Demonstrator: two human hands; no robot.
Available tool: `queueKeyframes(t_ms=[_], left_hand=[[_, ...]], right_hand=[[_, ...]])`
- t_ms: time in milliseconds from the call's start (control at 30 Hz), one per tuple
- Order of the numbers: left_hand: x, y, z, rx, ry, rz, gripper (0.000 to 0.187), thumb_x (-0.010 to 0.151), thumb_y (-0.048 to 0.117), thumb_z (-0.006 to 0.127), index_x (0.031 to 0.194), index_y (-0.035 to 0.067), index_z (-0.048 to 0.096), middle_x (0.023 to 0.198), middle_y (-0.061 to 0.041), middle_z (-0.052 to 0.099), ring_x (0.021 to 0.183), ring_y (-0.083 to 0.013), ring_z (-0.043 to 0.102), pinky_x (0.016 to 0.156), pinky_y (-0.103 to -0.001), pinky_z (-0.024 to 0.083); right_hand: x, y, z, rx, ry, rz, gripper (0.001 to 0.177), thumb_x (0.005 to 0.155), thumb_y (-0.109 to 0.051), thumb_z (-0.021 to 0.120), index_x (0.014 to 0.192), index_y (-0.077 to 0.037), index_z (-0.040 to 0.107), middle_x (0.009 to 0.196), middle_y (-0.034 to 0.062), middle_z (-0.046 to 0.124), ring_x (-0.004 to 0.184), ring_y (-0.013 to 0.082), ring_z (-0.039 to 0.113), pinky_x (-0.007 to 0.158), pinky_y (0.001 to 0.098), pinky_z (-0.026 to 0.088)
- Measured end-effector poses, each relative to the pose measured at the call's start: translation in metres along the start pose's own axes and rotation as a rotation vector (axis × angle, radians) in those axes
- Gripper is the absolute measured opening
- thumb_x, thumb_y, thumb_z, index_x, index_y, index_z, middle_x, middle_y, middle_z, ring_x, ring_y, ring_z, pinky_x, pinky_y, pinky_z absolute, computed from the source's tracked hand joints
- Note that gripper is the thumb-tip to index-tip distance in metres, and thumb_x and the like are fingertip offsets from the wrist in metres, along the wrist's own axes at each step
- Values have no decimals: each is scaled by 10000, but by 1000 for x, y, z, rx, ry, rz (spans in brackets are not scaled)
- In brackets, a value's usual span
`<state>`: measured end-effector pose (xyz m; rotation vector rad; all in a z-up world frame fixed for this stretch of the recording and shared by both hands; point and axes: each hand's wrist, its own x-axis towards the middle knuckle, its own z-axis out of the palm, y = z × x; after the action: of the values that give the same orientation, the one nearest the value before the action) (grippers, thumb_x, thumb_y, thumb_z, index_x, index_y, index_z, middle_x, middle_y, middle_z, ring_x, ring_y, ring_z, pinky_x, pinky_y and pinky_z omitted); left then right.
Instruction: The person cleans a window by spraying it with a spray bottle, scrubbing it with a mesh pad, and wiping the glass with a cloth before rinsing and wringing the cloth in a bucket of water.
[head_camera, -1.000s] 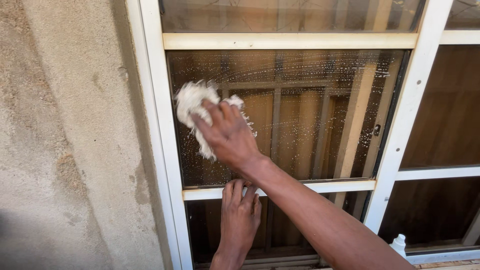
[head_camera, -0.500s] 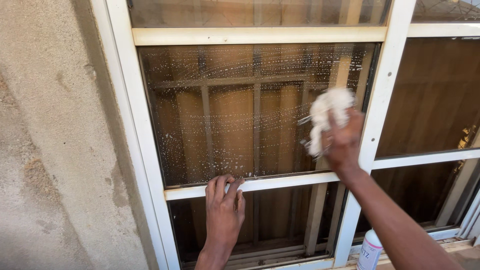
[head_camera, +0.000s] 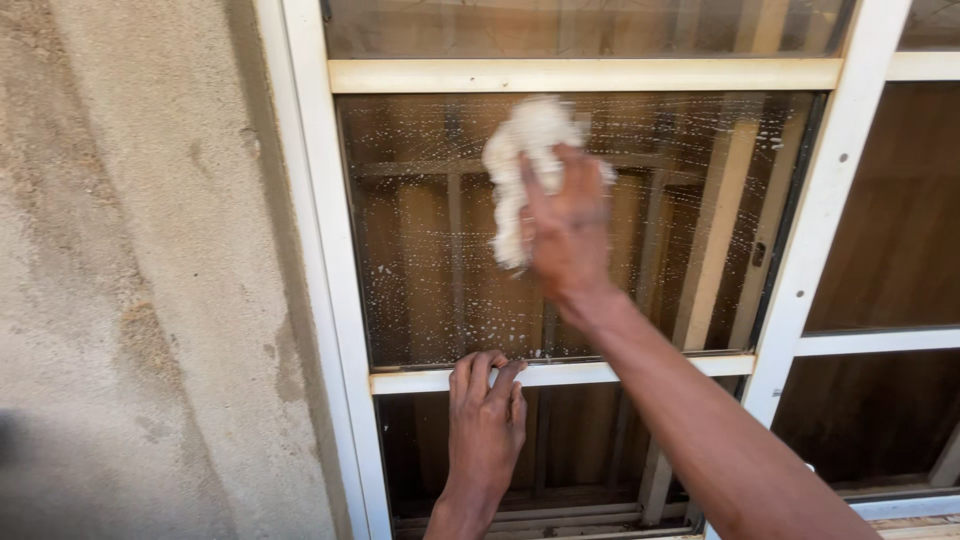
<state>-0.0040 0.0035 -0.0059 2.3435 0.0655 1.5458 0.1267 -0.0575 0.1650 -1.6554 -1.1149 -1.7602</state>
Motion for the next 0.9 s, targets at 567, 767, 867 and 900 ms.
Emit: queueKeyframes(t_ms=[567,767,867,900], left_hand=[[-9,-11,-21,-68,-132,66,384,829,-34,710,1213,-34,704,1279,-207,586,1233,-343,533,1049,-488,476],[-54,-36,-43,-128,50,85,334,811,-45,663,1131,5,747,1208,-156,669,1143,-301,659,957,-401,578],[-63,-39,-54,-201,160,-140,339,779,-71,602,1071,14,751,1164,-145,669,1045,-267,697,799,-330,631],[-63,-38,-59,-211,225,-270,353,754,-76,581,1054,15,744,1141,-138,653,1004,-253,700,751,-343,627]], right_hand=[[40,-111,37,109,-132,-234,529,887,143,577,1342,-113,660,1366,213,554,1167,323,567,954,427,562],[-43,-113,33,150,-279,-403,458,888,69,640,1284,-150,709,1333,171,602,1119,290,601,869,403,578],[-76,-113,25,244,-403,-458,407,927,38,661,1293,-134,704,1354,165,596,1104,277,591,849,398,570],[-84,-113,22,246,-403,-456,407,927,38,661,1293,-134,704,1354,165,596,1104,277,591,849,398,570]])
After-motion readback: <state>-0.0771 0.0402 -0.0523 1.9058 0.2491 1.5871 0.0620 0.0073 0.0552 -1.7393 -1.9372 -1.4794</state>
